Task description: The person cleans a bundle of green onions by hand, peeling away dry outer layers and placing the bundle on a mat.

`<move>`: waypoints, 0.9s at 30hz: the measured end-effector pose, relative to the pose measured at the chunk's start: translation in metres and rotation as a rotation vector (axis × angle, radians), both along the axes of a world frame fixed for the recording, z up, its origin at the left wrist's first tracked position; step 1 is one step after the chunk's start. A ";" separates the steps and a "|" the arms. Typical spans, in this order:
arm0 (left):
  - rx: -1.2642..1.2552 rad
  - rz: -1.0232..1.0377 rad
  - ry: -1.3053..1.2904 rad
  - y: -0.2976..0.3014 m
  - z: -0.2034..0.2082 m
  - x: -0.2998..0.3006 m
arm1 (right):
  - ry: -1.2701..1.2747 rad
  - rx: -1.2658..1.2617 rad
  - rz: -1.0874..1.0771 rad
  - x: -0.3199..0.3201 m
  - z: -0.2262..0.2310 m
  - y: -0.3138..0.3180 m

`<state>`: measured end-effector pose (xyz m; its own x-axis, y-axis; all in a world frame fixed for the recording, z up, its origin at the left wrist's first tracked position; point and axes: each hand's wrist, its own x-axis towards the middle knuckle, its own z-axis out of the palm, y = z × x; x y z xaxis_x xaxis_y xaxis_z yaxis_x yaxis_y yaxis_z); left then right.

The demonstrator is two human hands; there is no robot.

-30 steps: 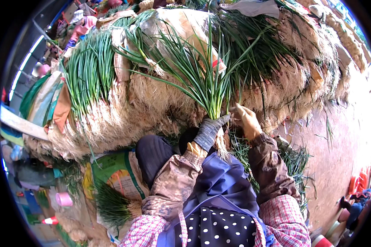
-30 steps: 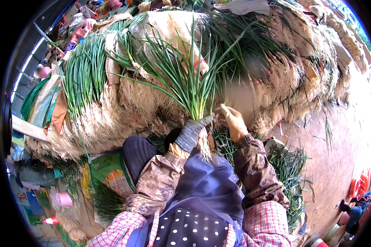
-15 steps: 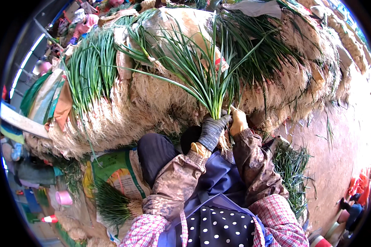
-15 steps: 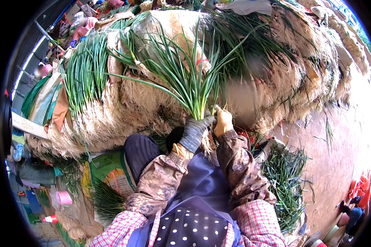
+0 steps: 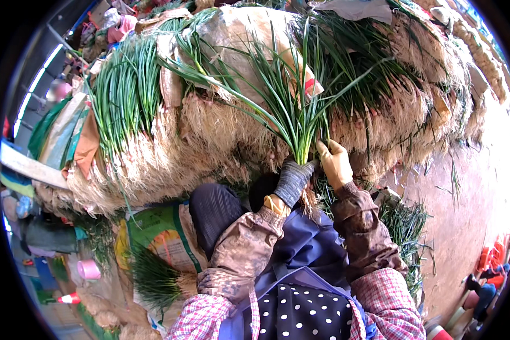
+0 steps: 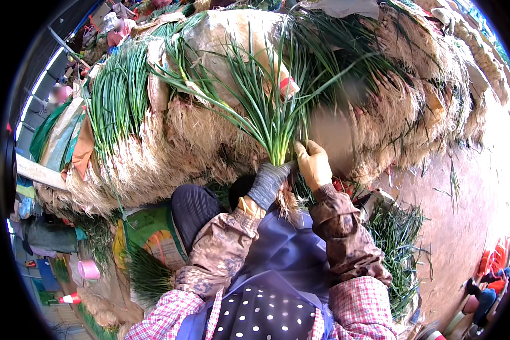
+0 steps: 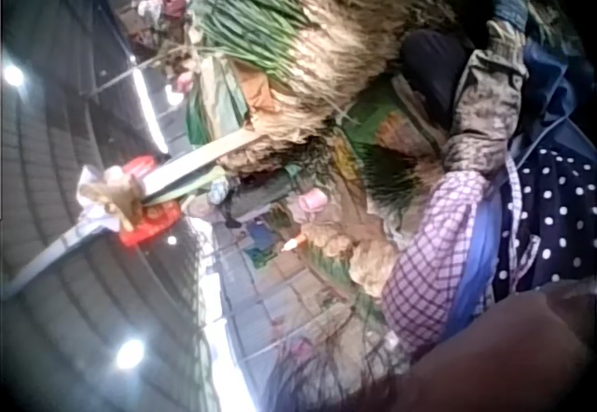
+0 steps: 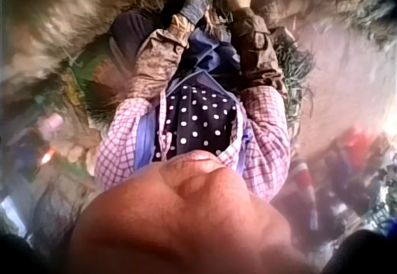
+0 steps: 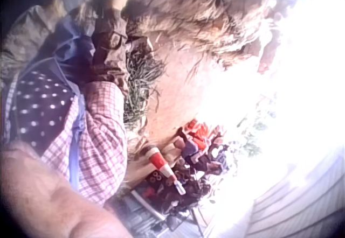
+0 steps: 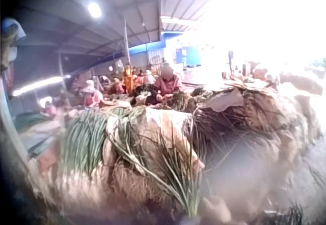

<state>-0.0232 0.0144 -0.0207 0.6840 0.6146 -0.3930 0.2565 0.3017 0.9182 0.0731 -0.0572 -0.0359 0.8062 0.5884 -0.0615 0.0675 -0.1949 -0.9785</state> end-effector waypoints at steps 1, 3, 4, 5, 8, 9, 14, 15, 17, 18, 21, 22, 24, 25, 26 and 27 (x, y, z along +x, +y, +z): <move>0.017 0.028 -0.045 0.000 -0.002 -0.003 | -0.055 -0.161 -0.038 -0.008 0.010 -0.005; -0.003 0.047 -0.103 -0.001 -0.005 -0.003 | -0.106 -0.278 -0.027 -0.016 0.013 -0.024; -0.038 0.048 -0.110 -0.001 -0.004 -0.003 | -0.124 -0.308 -0.037 -0.018 0.010 -0.033; -0.074 0.052 -0.117 -0.002 -0.003 -0.003 | -0.193 -0.297 -0.095 -0.018 -0.001 -0.043; -0.131 0.034 -0.121 0.000 -0.003 -0.005 | -0.237 -0.498 -0.128 -0.008 -0.035 -0.095; -0.166 0.055 -0.136 0.001 -0.008 -0.004 | -0.214 -0.635 -0.111 -0.008 -0.047 -0.114; -0.331 0.017 -0.149 0.003 -0.011 -0.003 | -0.387 -1.307 0.815 -0.018 -0.089 -0.192; -0.293 0.042 -0.262 0.001 -0.014 0.000 | -0.369 -1.309 0.852 -0.012 -0.099 -0.181; -0.191 -0.026 -0.131 0.004 -0.013 -0.001 | -0.376 -0.854 0.437 -0.013 -0.068 -0.137; -0.137 -0.069 -0.070 0.004 -0.010 0.001 | -0.464 -0.656 0.330 -0.007 -0.067 -0.119; -0.159 -0.049 -0.119 0.005 -0.019 0.001 | -0.547 -0.504 0.112 0.006 -0.044 -0.051; -0.167 -0.055 -0.147 0.006 -0.022 0.003 | -0.545 -0.608 0.039 0.011 -0.046 -0.035; -0.145 -0.066 -0.105 0.002 -0.012 0.007 | -0.420 -0.458 0.036 0.024 -0.063 -0.029; -0.132 -0.053 -0.086 0.008 -0.014 0.004 | -0.437 -0.434 0.047 0.014 -0.056 -0.025; -0.129 -0.043 -0.068 0.010 -0.017 0.002 | -0.453 -0.421 0.056 -0.002 -0.042 -0.028; -0.124 0.009 -0.063 0.006 -0.016 0.001 | -0.473 -0.444 0.067 -0.017 -0.030 -0.037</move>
<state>-0.0223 0.0209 -0.0363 0.7047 0.5701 -0.4224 0.1960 0.4157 0.8881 0.0562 -0.0938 -0.0661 0.7680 0.6390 0.0424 0.4977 -0.5537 -0.6676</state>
